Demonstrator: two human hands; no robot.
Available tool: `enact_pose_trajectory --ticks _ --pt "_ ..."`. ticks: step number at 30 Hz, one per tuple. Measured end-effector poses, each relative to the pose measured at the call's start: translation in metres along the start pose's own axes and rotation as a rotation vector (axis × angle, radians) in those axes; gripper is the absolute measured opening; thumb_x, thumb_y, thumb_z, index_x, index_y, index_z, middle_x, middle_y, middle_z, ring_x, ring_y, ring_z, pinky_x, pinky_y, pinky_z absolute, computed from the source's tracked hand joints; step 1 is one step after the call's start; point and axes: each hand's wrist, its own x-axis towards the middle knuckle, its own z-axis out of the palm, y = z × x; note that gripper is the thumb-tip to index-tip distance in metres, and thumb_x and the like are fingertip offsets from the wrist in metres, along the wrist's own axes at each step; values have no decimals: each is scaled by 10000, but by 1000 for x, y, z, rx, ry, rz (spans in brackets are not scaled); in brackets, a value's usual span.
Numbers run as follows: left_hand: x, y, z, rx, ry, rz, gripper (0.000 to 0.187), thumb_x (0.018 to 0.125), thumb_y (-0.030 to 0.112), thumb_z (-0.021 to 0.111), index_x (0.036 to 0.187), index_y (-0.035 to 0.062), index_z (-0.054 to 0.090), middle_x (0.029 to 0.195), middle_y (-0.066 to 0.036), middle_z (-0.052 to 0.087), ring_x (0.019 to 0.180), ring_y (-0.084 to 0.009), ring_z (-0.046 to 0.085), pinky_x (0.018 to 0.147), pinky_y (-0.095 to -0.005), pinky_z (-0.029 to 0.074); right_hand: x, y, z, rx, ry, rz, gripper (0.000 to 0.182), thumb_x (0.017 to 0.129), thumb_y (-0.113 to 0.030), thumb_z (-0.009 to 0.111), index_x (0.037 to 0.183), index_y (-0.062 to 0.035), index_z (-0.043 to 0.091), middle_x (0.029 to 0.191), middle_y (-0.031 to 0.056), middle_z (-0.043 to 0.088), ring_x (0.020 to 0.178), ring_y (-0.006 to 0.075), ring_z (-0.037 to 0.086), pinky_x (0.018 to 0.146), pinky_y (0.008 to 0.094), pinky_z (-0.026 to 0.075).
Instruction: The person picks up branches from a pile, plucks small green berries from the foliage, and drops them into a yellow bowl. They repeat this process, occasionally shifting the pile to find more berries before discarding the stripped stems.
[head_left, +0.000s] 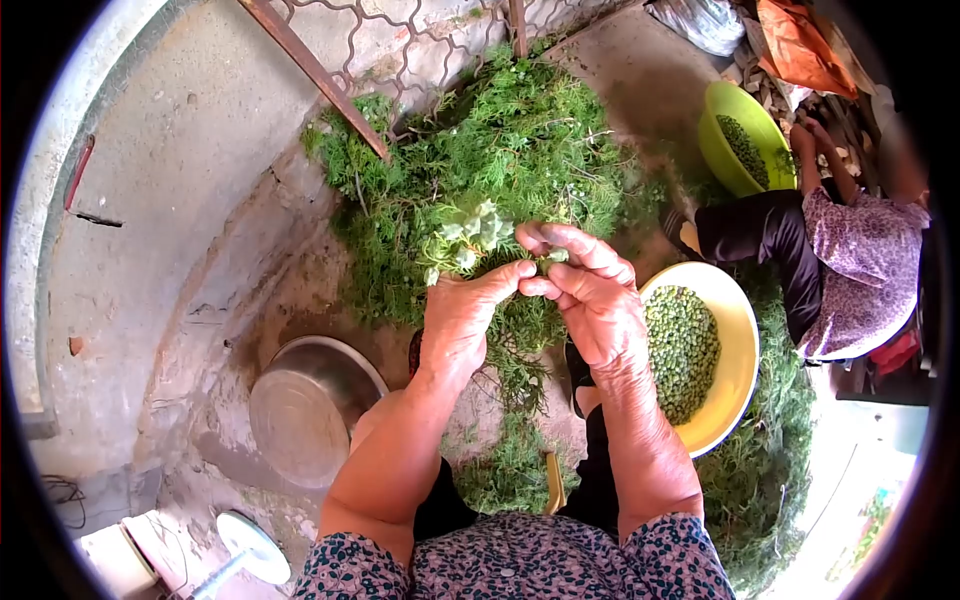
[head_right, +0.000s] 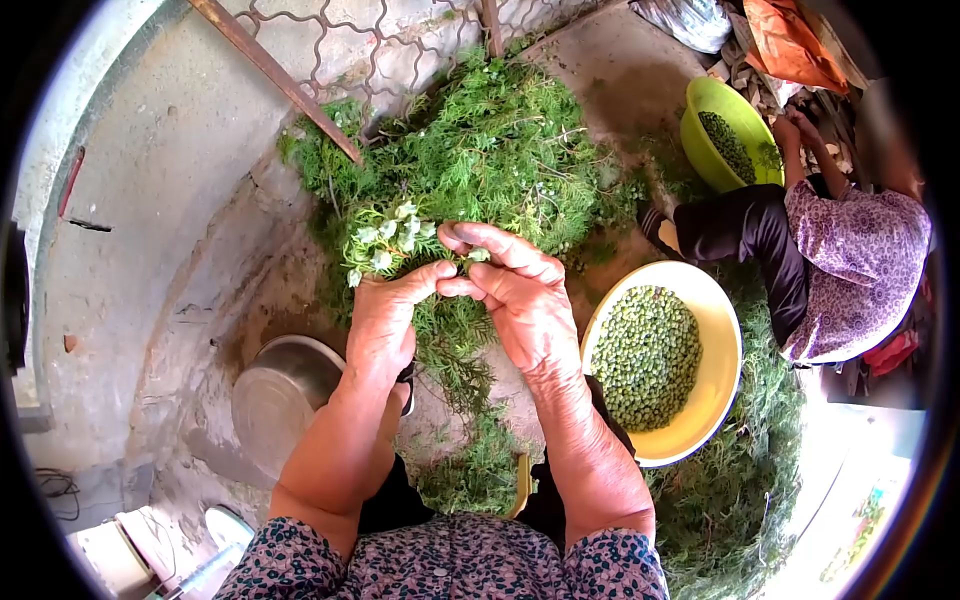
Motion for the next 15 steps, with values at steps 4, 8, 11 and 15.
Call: enact_pose_trajectory --ticks 4,8,11,15 --pt "1 1 0 0 -10 9 268 720 -41 656 975 21 601 913 -34 632 809 -117 591 694 -250 476 1 3 -1 -62 15 6 338 815 118 436 1108 6 561 1131 190 560 1052 266 553 787 339 542" --pt "3 6 0 21 -1 22 282 701 -48 664 968 21 602 902 -35 633 797 -118 593 680 -255 481 3 6 -3 -6 -3 12 303 824 118 447 1081 18 572 1106 167 575 1047 243 557 785 332 546" --pt "-2 12 -1 64 21 -36 302 678 -59 666 963 18 603 880 -37 634 759 -124 596 644 -261 485 6 1 -3 100 61 -32 272 850 95 429 1074 18 562 1073 153 582 1046 252 556 804 330 543" --pt "0 15 0 82 15 -42 346 693 -32 691 1019 17 587 901 -37 624 798 -138 593 697 -275 482 12 -5 -20 203 108 -69 202 863 55 445 1021 10 562 998 131 588 903 212 586 639 266 523"
